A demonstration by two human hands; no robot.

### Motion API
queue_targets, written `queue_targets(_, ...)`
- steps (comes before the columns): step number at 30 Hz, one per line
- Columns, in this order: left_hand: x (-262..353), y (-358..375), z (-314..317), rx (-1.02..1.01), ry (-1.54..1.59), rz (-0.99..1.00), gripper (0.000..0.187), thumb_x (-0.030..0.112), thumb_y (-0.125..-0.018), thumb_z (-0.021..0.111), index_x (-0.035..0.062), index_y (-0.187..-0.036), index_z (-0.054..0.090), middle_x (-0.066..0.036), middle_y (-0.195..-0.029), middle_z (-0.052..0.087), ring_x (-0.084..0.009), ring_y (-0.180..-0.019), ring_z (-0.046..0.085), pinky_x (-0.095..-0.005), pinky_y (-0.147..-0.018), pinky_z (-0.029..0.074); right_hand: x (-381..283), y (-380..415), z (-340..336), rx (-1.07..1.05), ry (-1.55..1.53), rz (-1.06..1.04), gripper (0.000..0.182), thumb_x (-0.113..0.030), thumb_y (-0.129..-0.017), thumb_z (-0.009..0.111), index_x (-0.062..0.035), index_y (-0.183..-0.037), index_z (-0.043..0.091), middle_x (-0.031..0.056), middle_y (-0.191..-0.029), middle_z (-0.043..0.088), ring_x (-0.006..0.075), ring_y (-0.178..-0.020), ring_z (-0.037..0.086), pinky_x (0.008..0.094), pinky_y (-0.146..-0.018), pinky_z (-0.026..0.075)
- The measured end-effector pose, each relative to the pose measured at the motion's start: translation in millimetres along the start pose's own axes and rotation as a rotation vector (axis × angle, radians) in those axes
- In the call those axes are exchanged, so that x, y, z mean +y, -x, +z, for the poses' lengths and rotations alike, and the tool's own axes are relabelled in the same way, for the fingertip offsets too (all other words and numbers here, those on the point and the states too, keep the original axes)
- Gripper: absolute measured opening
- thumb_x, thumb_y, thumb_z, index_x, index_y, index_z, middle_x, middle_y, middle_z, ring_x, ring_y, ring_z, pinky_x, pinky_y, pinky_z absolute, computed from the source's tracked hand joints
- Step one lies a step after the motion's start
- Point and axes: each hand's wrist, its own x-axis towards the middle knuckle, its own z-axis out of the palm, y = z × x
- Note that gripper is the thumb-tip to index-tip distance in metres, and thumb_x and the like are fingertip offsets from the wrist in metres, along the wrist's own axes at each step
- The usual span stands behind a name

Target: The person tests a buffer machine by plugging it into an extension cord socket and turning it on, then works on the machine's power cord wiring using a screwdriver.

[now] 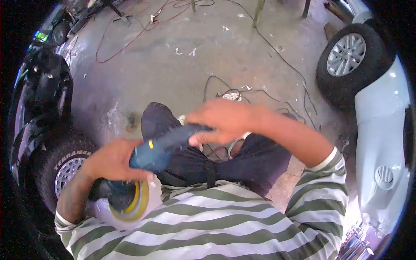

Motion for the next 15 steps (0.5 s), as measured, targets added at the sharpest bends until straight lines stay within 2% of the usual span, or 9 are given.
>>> queue_targets(3,-14,-41,50,-0.262,0.572,0.277,0.072,0.054,-0.077,0.074,-0.001,-0.119,0.057,-0.014,-0.094,0.069,-0.0293,-0.088,0.067,-0.0364,-0.081,0.053,14,16,1,-0.146,-0.247,-0.011,0.054,-0.053,-0.092,0.055,-0.0036,-0.112,0.063,0.0218,-0.09,0.066,0.0371,-0.086,0.063,0.0474,-0.077,0.048)
queue_targets(5,-22,-59,77,-0.571,1.064,0.229,0.073,0.054,-0.078,0.073,-0.0035,-0.12,0.055,-0.016,-0.092,0.067,-0.0271,-0.088,0.067,-0.0377,-0.078,0.054,28,10,3,-0.279,-0.472,0.039,0.05,-0.051,-0.092,0.056,-0.0027,-0.102,0.065,0.0204,-0.087,0.065,0.0361,-0.084,0.063,0.0456,-0.076,0.048)
queue_targets(6,-28,-66,84,-0.567,1.059,0.206,0.073,0.054,-0.078,0.073,-0.0035,-0.12,0.055,-0.016,-0.092,0.067,-0.0271,-0.088,0.067,-0.0377,-0.078,0.054,35,4,-1,-0.267,-0.479,0.022,0.05,-0.051,-0.092,0.056,-0.0027,-0.102,0.065,0.0204,-0.087,0.065,0.0361,-0.084,0.063,0.0456,-0.076,0.048)
queue_targets(8,-34,-87,102,-0.633,1.498,0.199,0.077,0.055,-0.078,0.072,-0.006,-0.121,0.052,-0.02,-0.095,0.066,-0.0278,-0.086,0.067,-0.0389,-0.075,0.055,52,5,-13,-0.139,-0.21,0.237,0.058,-0.056,-0.09,0.055,-0.0011,-0.104,0.067,0.0214,-0.094,0.068,0.0338,-0.09,0.066,0.0445,-0.079,0.051)
queue_targets(10,-41,-90,113,-0.587,1.641,0.215,0.079,0.054,-0.077,0.072,-0.0064,-0.122,0.051,-0.021,-0.095,0.065,-0.0287,-0.084,0.067,-0.0399,-0.075,0.056,80,11,-30,0.259,-0.155,0.165,0.048,-0.049,-0.091,0.06,-0.0041,-0.107,0.066,0.0115,-0.095,0.068,0.0249,-0.092,0.065,0.0369,-0.084,0.049)
queue_targets(12,-61,-99,128,-0.558,1.86,0.29,0.086,0.056,-0.075,0.073,-0.009,-0.125,0.046,-0.023,-0.096,0.065,-0.0317,-0.082,0.068,-0.0421,-0.075,0.057,95,34,-73,0.41,-0.173,0.449,0.048,-0.048,-0.091,0.061,-0.0046,-0.111,0.066,0.0077,-0.098,0.068,0.0188,-0.095,0.063,0.0343,-0.088,0.048)
queue_targets(13,-72,-102,128,-0.58,1.87,0.289,0.086,0.056,-0.075,0.073,-0.009,-0.125,0.046,-0.023,-0.096,0.065,-0.0317,-0.082,0.068,-0.0421,-0.075,0.057,136,47,-76,0.582,-0.19,0.441,0.054,-0.053,-0.089,0.06,-0.0029,-0.108,0.067,0.0113,-0.094,0.069,0.0221,-0.091,0.065,0.0355,-0.084,0.049)
queue_targets(14,-81,-103,126,-0.577,1.851,0.477,0.088,0.055,-0.075,0.074,-0.008,-0.129,0.042,-0.026,-0.098,0.064,-0.0355,-0.086,0.067,-0.0462,-0.078,0.055,179,65,-72,0.755,-0.204,0.426,0.061,-0.059,-0.087,0.06,-0.0011,-0.105,0.068,0.0149,-0.091,0.07,0.0254,-0.086,0.066,0.0367,-0.081,0.05)
queue_targets(15,-92,-104,123,-0.564,1.821,0.667,0.09,0.054,-0.076,0.075,-0.0069,-0.132,0.038,-0.029,-0.101,0.063,-0.0394,-0.09,0.066,-0.0503,-0.081,0.054,202,86,-69,0.725,-0.208,0.598,0.054,-0.053,-0.09,0.059,-0.0023,-0.106,0.068,0.0108,-0.093,0.069,0.0207,-0.089,0.065,0.034,-0.083,0.049)
